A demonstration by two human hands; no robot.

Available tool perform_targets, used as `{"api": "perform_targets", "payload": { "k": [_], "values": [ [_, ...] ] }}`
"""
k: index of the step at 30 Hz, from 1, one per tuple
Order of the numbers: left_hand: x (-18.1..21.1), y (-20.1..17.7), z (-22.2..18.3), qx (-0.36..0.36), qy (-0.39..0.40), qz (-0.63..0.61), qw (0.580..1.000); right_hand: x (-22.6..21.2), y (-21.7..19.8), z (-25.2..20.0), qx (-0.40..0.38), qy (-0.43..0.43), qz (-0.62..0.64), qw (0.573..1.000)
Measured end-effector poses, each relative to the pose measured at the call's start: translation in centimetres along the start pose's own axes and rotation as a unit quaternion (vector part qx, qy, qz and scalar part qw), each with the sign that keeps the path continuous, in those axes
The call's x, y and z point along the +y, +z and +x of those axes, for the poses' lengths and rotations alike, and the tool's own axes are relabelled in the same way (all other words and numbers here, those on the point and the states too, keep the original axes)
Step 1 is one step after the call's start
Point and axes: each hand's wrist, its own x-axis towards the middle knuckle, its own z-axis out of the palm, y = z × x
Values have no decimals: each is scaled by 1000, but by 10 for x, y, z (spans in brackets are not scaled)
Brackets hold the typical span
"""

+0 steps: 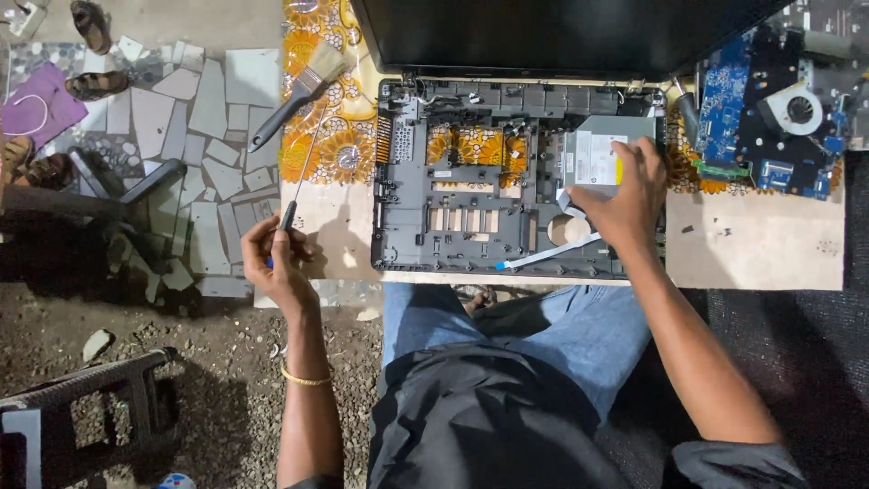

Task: Disassembling a laptop by removing internal screws and extracting the motherboard.

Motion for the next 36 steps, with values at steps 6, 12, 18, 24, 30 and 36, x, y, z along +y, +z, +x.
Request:
{"api": "perform_targets", "payload": {
  "k": [6, 12, 18, 24, 30, 36],
  "values": [
    [1, -3, 2, -2, -1, 6, 1000, 1, 0, 6, -61, 47, -26, 997],
    [12, -6, -12, 20, -19, -89, 996, -2, -11, -3, -51, 55, -30, 997],
    [60, 45, -94, -79, -47, -41, 995, -16, 9, -50, -118, -63, -28, 991],
    [106, 93, -129, -284, -68, 27, 956, 4, 14, -54, -98, -97, -7, 990],
    [112, 111, -120, -333, -23, 110, 936, 37, -7, -52, -77, -62, 98, 990],
    [121, 131, -111, -362, -7, 136, 922, 8, 6, -43, -16, -20, 53, 998]
  ]
}}
